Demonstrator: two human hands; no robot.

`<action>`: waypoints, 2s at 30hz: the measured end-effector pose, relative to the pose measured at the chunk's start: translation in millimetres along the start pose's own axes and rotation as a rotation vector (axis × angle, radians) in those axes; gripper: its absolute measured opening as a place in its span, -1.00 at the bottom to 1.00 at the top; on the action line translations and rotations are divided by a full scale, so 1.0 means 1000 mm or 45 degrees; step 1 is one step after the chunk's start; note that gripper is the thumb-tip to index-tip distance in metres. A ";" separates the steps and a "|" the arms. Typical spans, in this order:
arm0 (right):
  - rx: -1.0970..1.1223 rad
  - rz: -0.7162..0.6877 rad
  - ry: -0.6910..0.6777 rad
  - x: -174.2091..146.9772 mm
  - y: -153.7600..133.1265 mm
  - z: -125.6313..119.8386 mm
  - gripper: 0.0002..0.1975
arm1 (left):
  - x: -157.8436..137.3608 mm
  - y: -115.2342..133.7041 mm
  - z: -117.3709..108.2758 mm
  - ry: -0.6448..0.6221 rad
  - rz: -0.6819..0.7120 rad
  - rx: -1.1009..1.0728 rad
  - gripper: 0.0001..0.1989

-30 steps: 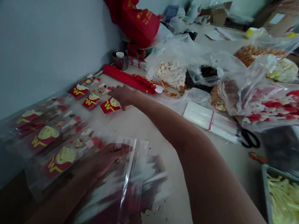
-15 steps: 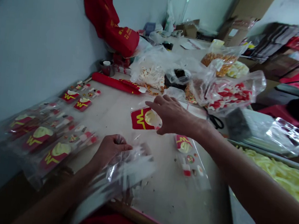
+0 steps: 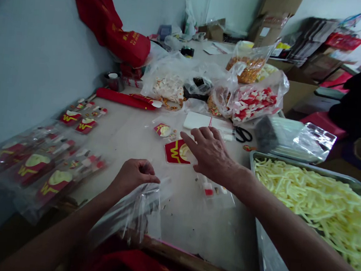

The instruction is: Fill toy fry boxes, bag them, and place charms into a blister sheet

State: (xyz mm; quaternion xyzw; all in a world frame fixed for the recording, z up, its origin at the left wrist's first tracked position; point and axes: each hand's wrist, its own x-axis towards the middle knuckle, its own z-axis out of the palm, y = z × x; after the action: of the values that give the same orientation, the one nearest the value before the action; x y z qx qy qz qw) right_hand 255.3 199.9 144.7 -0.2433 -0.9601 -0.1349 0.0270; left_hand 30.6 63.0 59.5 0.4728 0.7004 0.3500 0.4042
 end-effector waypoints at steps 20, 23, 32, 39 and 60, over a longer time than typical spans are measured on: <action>0.584 -0.223 -0.229 -0.025 0.001 0.039 0.02 | 0.050 -0.001 -0.024 -0.453 -0.166 -0.349 -0.52; 0.572 -0.192 -0.240 -0.022 -0.008 0.037 0.02 | 0.057 0.001 -0.034 -0.610 -0.193 -0.292 -0.59; 0.451 0.307 -0.198 -0.048 -0.092 0.024 -0.01 | 0.093 0.051 -0.036 -1.150 0.142 0.175 -0.78; 0.504 0.773 -0.228 -0.022 -0.163 0.049 -0.15 | 0.083 0.041 -0.005 -0.792 0.831 0.712 -0.61; 0.522 0.999 -0.144 -0.060 -0.173 0.081 -0.14 | 0.035 0.004 0.010 -0.167 0.585 1.554 -0.78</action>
State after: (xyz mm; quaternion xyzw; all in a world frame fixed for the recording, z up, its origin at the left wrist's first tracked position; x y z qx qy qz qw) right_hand 226.9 47.9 16.6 -0.5858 -0.8020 0.0924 0.0713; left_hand 33.0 97.8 50.3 0.7753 0.6283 -0.0622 0.0201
